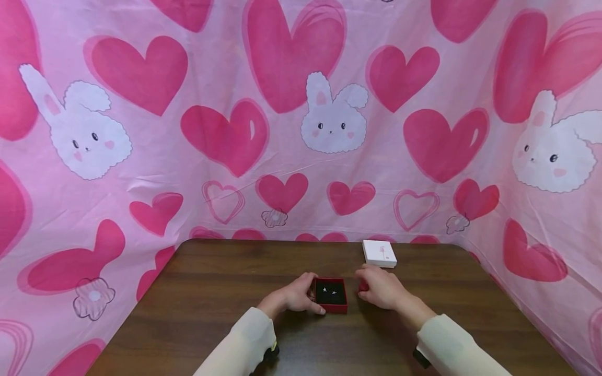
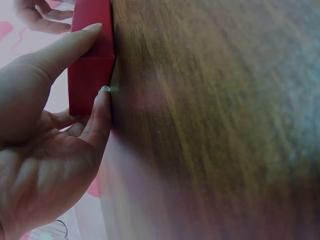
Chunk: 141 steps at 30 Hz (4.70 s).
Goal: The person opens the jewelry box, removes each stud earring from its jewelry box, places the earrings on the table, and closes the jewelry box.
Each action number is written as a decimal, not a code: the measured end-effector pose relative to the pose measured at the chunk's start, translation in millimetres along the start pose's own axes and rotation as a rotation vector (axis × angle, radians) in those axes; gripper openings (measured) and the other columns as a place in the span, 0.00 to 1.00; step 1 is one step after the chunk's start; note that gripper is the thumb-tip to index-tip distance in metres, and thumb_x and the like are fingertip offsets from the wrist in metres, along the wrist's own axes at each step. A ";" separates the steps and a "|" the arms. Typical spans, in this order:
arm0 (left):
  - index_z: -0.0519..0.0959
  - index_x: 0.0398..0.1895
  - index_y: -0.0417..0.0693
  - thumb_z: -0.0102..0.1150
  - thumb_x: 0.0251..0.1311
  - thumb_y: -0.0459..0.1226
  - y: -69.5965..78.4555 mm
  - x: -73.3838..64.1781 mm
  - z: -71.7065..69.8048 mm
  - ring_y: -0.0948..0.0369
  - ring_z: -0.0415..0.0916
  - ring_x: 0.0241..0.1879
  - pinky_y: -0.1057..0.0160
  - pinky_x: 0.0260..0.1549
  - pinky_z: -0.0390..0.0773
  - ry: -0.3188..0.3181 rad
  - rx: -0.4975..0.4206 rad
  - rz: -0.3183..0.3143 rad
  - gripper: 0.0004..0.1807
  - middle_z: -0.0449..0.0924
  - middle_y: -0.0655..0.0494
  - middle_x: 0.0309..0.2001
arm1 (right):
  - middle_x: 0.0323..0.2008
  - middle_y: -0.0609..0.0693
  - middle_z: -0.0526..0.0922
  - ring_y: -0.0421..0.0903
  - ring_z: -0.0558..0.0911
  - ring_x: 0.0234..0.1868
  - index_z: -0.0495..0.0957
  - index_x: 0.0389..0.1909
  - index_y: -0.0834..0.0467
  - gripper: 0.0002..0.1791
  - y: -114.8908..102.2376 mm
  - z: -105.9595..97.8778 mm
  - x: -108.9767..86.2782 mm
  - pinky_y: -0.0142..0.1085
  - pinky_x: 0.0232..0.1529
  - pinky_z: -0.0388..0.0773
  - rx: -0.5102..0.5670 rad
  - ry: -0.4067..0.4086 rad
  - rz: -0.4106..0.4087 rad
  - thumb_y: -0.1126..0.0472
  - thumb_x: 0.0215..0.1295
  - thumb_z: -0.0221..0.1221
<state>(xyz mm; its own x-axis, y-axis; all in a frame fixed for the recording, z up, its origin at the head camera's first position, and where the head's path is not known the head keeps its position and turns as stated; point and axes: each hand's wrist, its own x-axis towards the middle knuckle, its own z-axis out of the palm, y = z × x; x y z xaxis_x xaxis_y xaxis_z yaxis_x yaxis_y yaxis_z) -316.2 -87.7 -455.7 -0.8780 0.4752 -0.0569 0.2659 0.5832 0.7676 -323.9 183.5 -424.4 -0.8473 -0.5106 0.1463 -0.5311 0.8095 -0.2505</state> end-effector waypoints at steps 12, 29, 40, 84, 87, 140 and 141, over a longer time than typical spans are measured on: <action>0.69 0.60 0.44 0.80 0.50 0.38 0.6 -0.6 -0.6 0.56 0.69 0.48 0.51 0.55 0.73 -0.006 0.007 -0.018 0.36 0.70 0.53 0.48 | 0.44 0.48 0.83 0.47 0.82 0.43 0.84 0.49 0.56 0.20 -11.4 3.3 8.8 0.54 0.45 0.81 0.030 -0.015 -0.001 0.60 0.55 0.75; 0.70 0.58 0.44 0.81 0.49 0.37 -1.6 1.0 1.2 0.58 0.70 0.46 0.54 0.51 0.73 -0.003 0.010 -0.010 0.36 0.70 0.55 0.46 | 0.40 0.47 0.81 0.46 0.78 0.40 0.85 0.45 0.57 0.17 -25.5 10.7 14.7 0.50 0.42 0.79 0.062 -0.046 -0.073 0.58 0.54 0.74; 0.70 0.57 0.45 0.81 0.49 0.37 -1.6 1.4 1.5 0.57 0.71 0.46 0.53 0.53 0.74 0.000 0.006 -0.011 0.35 0.70 0.54 0.47 | 0.41 0.49 0.80 0.46 0.75 0.41 0.84 0.46 0.59 0.17 -32.1 12.2 21.7 0.46 0.45 0.80 0.137 -0.110 -0.148 0.64 0.55 0.74; 0.70 0.57 0.44 0.81 0.49 0.38 -1.9 5.2 0.6 0.58 0.69 0.46 0.57 0.51 0.73 -0.007 0.028 -0.011 0.35 0.69 0.55 0.46 | 0.27 0.44 0.81 0.43 0.75 0.30 0.87 0.32 0.56 0.04 -40.9 21.1 39.1 0.41 0.37 0.80 -0.030 -0.105 -0.168 0.64 0.58 0.73; 0.70 0.57 0.45 0.81 0.49 0.38 -2.8 4.6 0.9 0.58 0.69 0.46 0.57 0.50 0.73 -0.007 0.028 -0.010 0.35 0.69 0.55 0.46 | 0.26 0.43 0.80 0.42 0.75 0.29 0.86 0.31 0.56 0.04 -39.9 21.8 40.4 0.40 0.36 0.80 -0.033 -0.116 -0.179 0.64 0.58 0.73; 0.69 0.58 0.47 0.80 0.51 0.40 -4.6 2.9 -1.2 0.57 0.70 0.48 0.51 0.56 0.73 -0.033 0.007 -0.028 0.35 0.70 0.55 0.48 | 0.22 0.41 0.78 0.38 0.75 0.25 0.84 0.26 0.56 0.07 -28.8 24.9 46.7 0.31 0.31 0.77 0.141 -0.164 -0.225 0.69 0.60 0.68; 0.69 0.58 0.48 0.80 0.51 0.41 -4.9 2.9 -1.6 0.57 0.70 0.48 0.52 0.56 0.73 -0.035 0.012 -0.028 0.35 0.70 0.55 0.48 | 0.22 0.41 0.78 0.38 0.75 0.25 0.84 0.26 0.56 0.07 -28.5 25.1 46.7 0.31 0.30 0.77 0.139 -0.161 -0.227 0.69 0.60 0.68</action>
<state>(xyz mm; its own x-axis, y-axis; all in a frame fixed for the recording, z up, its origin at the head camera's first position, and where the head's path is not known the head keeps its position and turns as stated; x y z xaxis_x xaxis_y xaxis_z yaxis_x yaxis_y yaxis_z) -320.7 -90.2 -458.6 -0.8705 0.4818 -0.1006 0.2469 0.6044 0.7575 -348.1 129.3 -434.5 -0.6888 -0.7223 0.0625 -0.6909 0.6278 -0.3587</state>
